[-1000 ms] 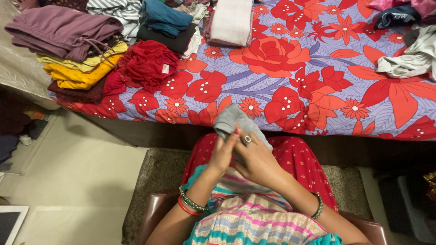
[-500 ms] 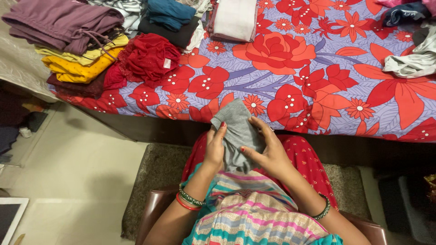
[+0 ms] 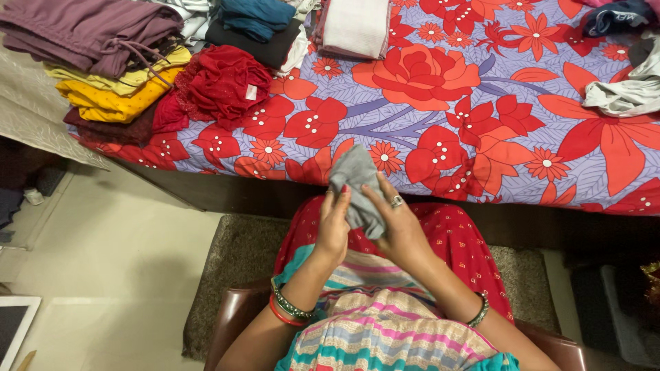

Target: The person folds multiple items of clothing, including undergarments and a white tank top, by hand while seated next to a bed with a pile of laundry.

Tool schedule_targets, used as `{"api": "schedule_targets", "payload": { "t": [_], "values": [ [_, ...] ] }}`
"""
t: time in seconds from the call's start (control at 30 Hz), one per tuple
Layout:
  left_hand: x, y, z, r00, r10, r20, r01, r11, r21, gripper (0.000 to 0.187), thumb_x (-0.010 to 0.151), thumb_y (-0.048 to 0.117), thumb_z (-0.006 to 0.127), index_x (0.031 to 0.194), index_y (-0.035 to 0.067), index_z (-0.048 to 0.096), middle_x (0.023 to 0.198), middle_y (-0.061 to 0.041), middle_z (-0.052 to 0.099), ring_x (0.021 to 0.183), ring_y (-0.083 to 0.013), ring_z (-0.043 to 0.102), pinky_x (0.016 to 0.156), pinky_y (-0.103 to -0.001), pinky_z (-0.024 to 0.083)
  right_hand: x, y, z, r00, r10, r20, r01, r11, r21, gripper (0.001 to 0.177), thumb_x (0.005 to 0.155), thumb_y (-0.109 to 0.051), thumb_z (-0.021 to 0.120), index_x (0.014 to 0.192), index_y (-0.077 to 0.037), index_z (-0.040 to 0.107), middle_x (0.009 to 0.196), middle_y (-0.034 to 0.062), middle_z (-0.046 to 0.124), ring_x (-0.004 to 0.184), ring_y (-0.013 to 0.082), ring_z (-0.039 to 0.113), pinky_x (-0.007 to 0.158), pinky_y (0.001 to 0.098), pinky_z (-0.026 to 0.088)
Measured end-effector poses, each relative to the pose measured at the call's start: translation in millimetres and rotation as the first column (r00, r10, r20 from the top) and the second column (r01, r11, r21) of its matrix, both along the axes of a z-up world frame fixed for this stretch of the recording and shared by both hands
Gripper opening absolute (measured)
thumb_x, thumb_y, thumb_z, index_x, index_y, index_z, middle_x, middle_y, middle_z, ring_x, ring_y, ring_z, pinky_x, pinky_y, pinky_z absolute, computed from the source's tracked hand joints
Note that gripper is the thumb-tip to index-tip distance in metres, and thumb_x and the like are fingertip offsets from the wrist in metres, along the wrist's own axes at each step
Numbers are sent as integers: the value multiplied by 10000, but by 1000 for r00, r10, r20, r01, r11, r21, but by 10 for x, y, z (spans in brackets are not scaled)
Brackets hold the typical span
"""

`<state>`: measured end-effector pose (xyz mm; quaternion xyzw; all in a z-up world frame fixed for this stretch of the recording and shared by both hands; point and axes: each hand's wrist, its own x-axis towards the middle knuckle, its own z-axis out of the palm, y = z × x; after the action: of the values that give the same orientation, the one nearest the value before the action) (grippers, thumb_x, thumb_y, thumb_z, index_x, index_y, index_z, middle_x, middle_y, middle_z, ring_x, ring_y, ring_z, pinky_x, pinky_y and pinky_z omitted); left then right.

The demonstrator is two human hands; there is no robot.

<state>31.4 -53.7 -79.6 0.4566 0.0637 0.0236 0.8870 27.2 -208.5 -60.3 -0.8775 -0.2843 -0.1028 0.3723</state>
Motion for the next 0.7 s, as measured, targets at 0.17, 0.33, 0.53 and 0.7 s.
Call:
{"api": "schedule_targets", "payload": {
  "t": [0.17,0.33,0.53,0.7],
  "values": [
    [44,176,232,944,-236,231,199,965,171,470,1032,274,527,1440,41,513,1482,-29,553,1331,-180,580,1018,-370,533,419,-422,-722,817,228,-529,261,673,692,730,757,28,657,1462,-73,497,1265,233,636,1049,288,731,887,441,563],
    [613,492,-52,977,-73,199,21,967,252,405,1099,232,584,1357,-66,678,1236,-167,701,1125,-226,627,1049,-377,498,528,-882,-1269,522,690,-502,701,-11,713,192,905,-116,665,1044,16,652,1011,147,739,952,268,726,925,482,599],
    [1676,885,-292,965,-30,260,-248,213,945,616,976,382,590,1506,86,489,1633,-210,324,1540,-410,188,1216,-542,180,516,-883,-1214,514,699,-497,752,-90,653,298,890,-168,652,1114,29,656,1072,164,741,1002,308,728,969,508,566],
    [2144,797,-503,993,-96,65,-82,-184,980,846,959,547,586,1601,105,257,1666,-228,113,1506,-533,3,1149,-674,24,573,-870,-1134,495,682,-539,774,-66,629,384,845,-186,613,1144,51,664,1099,188,744,1033,322,719,987,502,542]
  ]
}}
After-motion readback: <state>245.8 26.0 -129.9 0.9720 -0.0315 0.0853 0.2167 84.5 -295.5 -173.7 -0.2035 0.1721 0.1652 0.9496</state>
